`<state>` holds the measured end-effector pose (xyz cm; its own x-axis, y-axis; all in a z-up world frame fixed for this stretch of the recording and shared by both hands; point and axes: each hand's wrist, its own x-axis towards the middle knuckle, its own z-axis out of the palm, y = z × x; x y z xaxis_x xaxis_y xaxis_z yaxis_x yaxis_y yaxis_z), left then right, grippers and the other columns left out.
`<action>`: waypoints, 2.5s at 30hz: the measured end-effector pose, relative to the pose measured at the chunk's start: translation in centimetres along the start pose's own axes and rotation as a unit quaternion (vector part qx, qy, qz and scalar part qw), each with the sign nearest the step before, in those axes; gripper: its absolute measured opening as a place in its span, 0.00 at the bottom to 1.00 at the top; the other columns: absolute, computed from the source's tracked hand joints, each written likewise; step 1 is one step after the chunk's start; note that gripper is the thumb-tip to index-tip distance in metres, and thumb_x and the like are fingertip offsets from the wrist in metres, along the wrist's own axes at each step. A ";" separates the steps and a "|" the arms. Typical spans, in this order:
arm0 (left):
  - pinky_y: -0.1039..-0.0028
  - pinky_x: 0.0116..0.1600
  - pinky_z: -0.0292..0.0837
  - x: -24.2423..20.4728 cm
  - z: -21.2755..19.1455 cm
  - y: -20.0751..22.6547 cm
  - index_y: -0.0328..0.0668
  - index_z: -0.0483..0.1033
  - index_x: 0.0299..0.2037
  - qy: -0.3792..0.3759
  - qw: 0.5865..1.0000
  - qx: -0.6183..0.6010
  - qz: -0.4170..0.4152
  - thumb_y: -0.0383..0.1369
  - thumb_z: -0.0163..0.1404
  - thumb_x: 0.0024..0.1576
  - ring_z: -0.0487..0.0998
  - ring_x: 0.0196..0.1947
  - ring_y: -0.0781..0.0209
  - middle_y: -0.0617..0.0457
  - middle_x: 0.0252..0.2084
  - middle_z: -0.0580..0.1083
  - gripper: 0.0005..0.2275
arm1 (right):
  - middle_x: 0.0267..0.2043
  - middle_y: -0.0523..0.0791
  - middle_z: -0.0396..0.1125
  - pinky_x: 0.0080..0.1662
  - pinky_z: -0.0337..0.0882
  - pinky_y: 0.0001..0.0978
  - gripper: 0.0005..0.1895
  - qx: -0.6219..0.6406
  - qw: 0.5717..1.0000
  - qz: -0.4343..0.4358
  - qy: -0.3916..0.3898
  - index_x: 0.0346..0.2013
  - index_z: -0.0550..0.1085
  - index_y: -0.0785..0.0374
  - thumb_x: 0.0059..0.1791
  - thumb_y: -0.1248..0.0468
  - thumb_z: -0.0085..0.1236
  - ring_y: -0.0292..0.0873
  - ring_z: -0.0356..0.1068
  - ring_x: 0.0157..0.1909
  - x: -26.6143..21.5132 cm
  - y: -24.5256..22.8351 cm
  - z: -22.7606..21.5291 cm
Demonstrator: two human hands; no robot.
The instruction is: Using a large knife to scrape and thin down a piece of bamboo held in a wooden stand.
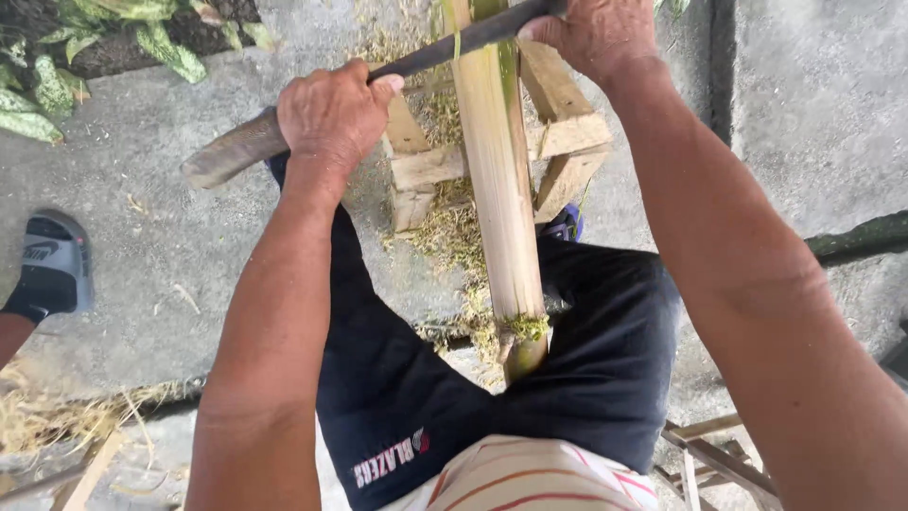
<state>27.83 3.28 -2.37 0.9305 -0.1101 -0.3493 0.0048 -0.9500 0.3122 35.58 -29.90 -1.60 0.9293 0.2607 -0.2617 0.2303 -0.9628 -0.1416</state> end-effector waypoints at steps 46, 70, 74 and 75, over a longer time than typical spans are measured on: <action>0.55 0.41 0.74 -23.7 6.0 7.1 0.46 0.80 0.34 -0.053 0.997 0.038 0.038 0.53 0.42 0.63 0.81 0.27 0.47 0.47 0.25 0.79 0.22 | 0.43 0.46 0.69 0.62 0.58 0.48 0.33 -0.036 0.992 -0.072 0.101 0.41 0.78 0.59 0.45 0.32 0.54 0.51 0.65 0.52 -29.0 -1.4 5.9; 0.56 0.36 0.74 -20.0 8.3 2.6 0.50 0.78 0.28 -0.034 0.996 -0.034 0.079 0.57 0.47 0.59 0.78 0.22 0.48 0.49 0.20 0.76 0.22 | 0.40 0.44 0.67 0.59 0.59 0.48 0.29 -0.093 0.990 -0.054 0.089 0.40 0.77 0.56 0.47 0.34 0.59 0.50 0.64 0.48 -26.1 -4.2 3.1; 0.56 0.33 0.73 -20.3 9.7 1.7 0.50 0.78 0.23 0.045 0.995 -0.020 0.091 0.58 0.50 0.56 0.77 0.22 0.48 0.51 0.19 0.75 0.22 | 0.41 0.44 0.68 0.59 0.58 0.51 0.29 -0.086 0.987 -0.056 0.124 0.39 0.77 0.57 0.46 0.34 0.60 0.49 0.64 0.48 -28.3 -4.7 4.1; 0.56 0.33 0.73 -21.2 10.1 1.6 0.50 0.78 0.23 0.043 0.995 -0.024 0.087 0.58 0.50 0.56 0.77 0.22 0.48 0.51 0.19 0.75 0.22 | 0.41 0.44 0.68 0.59 0.58 0.51 0.29 -0.087 0.987 -0.059 0.119 0.39 0.77 0.57 0.46 0.34 0.60 0.49 0.64 0.48 -29.8 -5.2 4.2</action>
<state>4.42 1.15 -3.37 0.9468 -0.2435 -0.2104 -0.1428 -0.9038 0.4035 5.53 -32.38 2.88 0.9296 0.3680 -0.0185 0.3683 -0.9296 0.0136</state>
